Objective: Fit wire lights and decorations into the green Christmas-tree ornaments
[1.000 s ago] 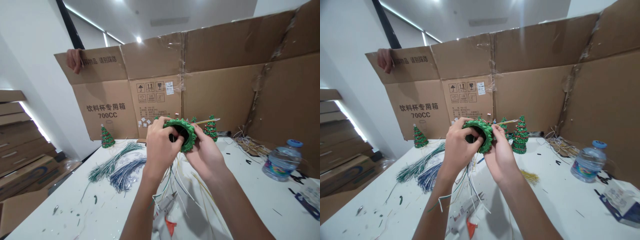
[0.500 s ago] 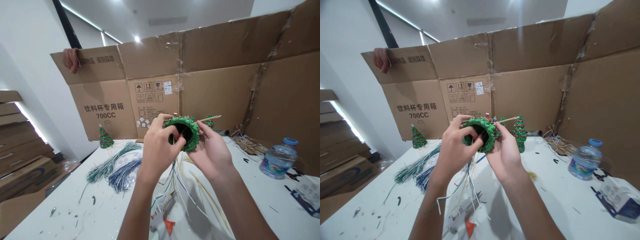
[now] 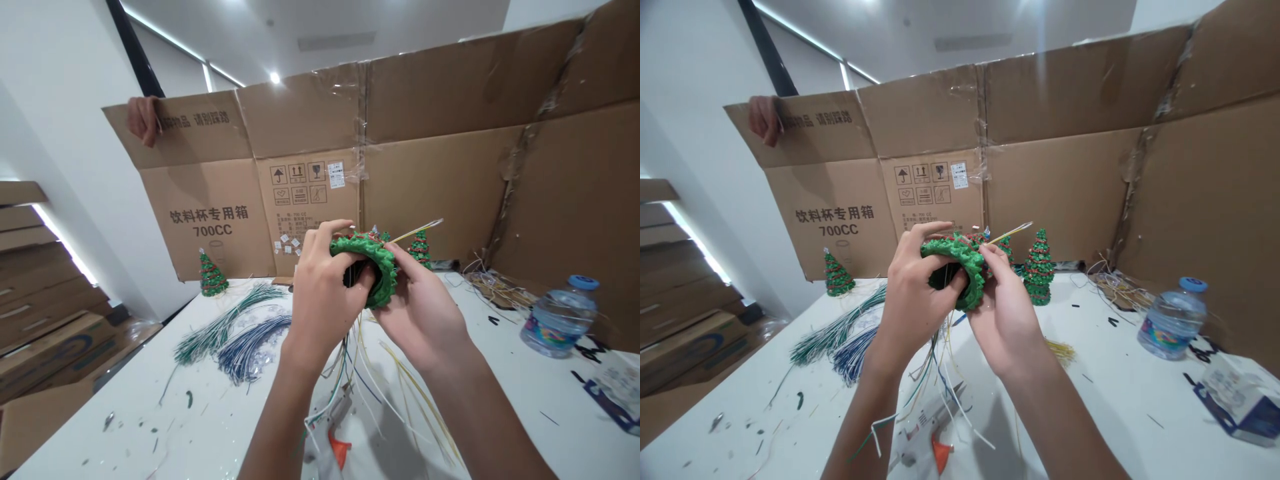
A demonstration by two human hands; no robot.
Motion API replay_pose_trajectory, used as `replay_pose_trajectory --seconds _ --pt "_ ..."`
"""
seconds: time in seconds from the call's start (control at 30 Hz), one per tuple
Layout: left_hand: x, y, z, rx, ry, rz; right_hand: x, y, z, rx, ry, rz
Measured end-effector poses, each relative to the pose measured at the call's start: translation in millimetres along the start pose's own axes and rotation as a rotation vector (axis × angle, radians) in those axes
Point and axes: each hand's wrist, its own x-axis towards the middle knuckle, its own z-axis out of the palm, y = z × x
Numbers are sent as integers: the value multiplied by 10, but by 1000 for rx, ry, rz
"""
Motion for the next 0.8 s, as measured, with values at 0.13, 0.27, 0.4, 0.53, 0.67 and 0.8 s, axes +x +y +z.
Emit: replay_pose_trajectory --seconds 0.13,0.27,0.4,0.53,0.67,0.8 --pt "-7 -26 69 -34 71 -8 -26 -3 37 -4 22 25" --pt "-12 -51 105 -23 67 -6 -14 -8 40 20 12 17" --pt "-9 -69 73 -14 -18 -19 6 -29 18 29 -15 40" --pt "-8 -81 4 4 -133 -22 37 -33 -25 9 -33 40" --pt "-15 -85 -46 61 -166 -30 82 -18 -50 11 -16 58" --pt "-23 -71 -48 73 -214 -31 114 -12 -58 -1 -5 52"
